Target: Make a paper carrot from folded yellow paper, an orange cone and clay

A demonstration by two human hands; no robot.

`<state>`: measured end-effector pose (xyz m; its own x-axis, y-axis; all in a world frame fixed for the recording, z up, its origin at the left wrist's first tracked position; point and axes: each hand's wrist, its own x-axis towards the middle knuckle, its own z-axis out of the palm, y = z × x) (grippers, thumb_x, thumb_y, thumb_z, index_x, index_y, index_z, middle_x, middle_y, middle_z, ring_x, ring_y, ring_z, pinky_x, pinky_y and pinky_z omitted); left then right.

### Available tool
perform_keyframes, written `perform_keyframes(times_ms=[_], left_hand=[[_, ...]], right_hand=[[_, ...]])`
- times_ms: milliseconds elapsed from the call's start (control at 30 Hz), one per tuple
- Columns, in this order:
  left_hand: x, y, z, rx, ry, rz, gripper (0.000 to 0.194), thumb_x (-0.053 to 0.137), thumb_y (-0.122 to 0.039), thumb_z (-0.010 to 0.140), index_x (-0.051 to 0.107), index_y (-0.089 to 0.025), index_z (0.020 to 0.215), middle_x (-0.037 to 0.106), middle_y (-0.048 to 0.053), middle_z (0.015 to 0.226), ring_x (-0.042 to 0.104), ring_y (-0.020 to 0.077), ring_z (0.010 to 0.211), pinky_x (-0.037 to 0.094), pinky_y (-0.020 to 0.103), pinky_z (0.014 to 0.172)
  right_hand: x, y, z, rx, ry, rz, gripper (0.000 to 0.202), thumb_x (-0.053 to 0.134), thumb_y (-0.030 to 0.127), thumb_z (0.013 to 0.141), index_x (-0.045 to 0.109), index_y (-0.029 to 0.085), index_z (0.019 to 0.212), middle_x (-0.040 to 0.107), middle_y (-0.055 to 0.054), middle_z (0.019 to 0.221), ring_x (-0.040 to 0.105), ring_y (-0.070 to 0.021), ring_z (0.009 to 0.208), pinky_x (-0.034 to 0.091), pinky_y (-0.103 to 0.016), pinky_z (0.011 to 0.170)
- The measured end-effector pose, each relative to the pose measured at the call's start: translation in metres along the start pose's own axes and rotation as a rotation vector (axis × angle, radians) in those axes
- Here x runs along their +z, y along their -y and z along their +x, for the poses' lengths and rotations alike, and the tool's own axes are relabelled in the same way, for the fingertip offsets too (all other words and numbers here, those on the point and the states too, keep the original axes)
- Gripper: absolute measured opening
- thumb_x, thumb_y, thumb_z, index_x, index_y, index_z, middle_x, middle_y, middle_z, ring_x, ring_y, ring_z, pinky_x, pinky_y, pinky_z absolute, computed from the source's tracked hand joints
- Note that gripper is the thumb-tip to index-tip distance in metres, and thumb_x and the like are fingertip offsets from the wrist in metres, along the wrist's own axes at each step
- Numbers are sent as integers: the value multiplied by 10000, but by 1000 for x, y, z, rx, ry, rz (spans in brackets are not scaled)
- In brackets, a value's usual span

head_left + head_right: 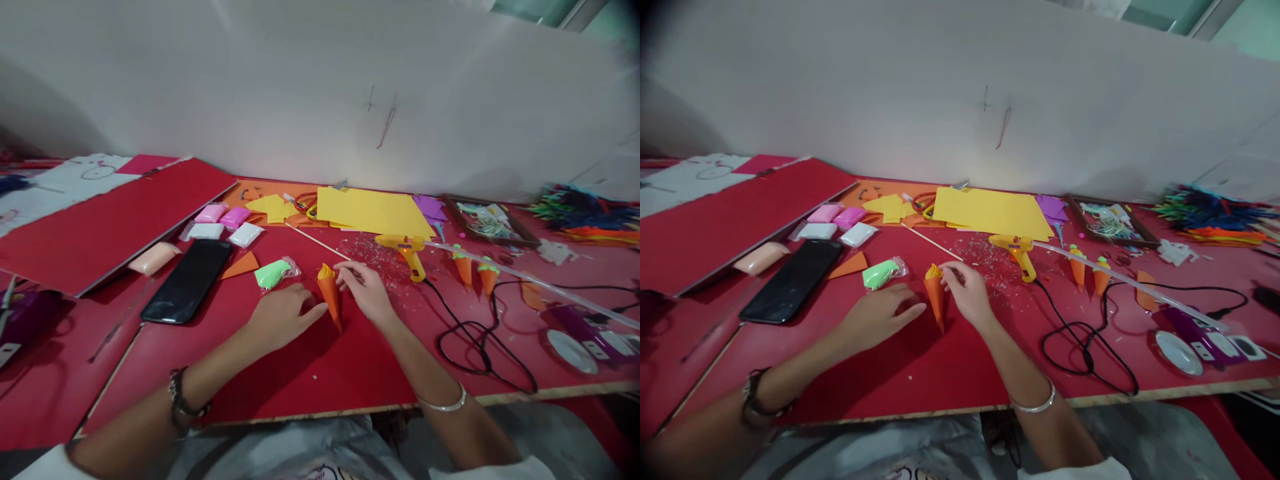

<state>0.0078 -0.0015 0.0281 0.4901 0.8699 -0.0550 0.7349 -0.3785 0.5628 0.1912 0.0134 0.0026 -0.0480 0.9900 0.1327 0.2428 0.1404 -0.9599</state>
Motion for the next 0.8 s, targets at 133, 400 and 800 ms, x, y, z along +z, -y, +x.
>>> perform_keyframes(times_ms=[133, 400, 800], left_hand=[[9, -1, 13, -23, -4, 243, 475, 361, -541, 795, 537, -142, 985, 594, 125, 979, 584, 268, 851, 438, 329, 661], [19, 1, 24, -65, -43, 345, 393, 430, -477, 786, 494, -156, 1004, 602, 109, 952, 601, 251, 836, 447, 312, 648], [23, -3, 48, -59, -63, 443, 390, 331, -425, 859, 408, -123, 1093, 595, 148, 918, 617, 261, 763, 442, 320, 621]], right_hand=[[4, -10, 0, 129, 156, 111, 168, 561, 263, 726, 617, 173, 857, 607, -9, 784, 564, -106, 673, 480, -252, 664], [8, -5, -3, 225, 275, 344, 196, 595, 301, 719, 633, 194, 878, 599, 4, 781, 558, -93, 704, 458, -249, 711], [3, -11, -1, 107, 45, 425, 301, 641, 232, 675, 629, 219, 975, 626, -32, 998, 583, -125, 860, 436, -297, 846]])
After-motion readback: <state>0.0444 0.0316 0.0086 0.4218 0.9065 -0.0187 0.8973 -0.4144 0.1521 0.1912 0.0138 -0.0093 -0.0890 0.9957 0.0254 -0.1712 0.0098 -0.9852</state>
